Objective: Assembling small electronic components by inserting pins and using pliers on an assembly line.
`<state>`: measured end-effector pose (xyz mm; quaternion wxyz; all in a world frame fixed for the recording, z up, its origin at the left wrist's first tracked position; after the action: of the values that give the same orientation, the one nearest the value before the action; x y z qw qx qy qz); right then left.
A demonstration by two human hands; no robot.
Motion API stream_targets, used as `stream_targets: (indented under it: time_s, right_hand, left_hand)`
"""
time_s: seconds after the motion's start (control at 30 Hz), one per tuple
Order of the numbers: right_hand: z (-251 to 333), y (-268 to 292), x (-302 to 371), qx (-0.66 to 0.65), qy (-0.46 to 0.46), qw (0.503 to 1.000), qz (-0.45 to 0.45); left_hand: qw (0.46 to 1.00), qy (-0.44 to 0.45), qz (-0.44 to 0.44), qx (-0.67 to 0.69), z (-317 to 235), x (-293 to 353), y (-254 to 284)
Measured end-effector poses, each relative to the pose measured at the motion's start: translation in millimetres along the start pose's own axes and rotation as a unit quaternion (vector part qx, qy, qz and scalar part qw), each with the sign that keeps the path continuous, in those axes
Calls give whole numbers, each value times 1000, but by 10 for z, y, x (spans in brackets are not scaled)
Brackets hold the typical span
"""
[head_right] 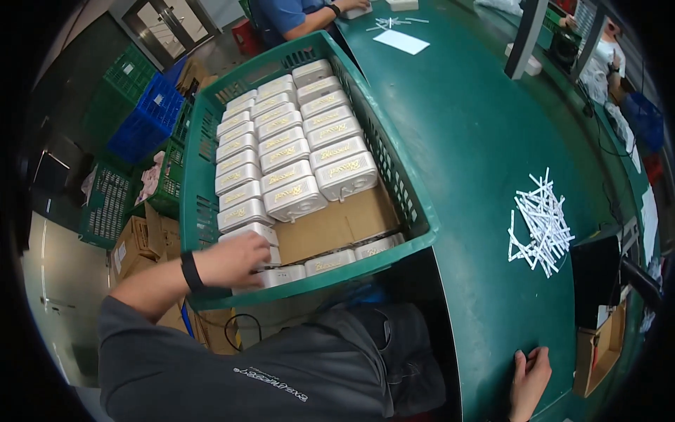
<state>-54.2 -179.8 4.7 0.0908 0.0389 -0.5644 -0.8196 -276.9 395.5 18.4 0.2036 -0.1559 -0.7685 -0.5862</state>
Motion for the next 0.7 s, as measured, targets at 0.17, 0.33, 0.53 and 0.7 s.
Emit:
stream_targets:
  time_s: [0.17, 0.33, 0.53, 0.7]
  right_hand:
    - [62, 14, 98, -13, 10, 999, -28]
    - [-19, 18, 143, -39, 17, 998, -48]
    - [20, 75, 203, -77, 50, 993, -78]
    - [-79, 54, 158, -91, 8, 995, -42]
  left_hand:
    - [998, -41, -35, -39, 111, 50, -336]
    - [996, -78, 16, -44, 284, -50, -379]
    - [986, -125, 65, 84, 496, -309, -606]
    - [983, -111, 46, -139, 519, -390, -713]
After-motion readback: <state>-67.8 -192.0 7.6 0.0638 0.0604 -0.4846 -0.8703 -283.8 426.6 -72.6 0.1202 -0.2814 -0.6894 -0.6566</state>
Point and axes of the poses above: each hand's wrist, its own x-axis away from the middle knuckle, its own y-axis out of the back of the hand, z = x × y, the point moved 4 cm from there along -x, towards the middle knuckle, and after that the axes turned 4 degrees about x, right-handed, at the moved point
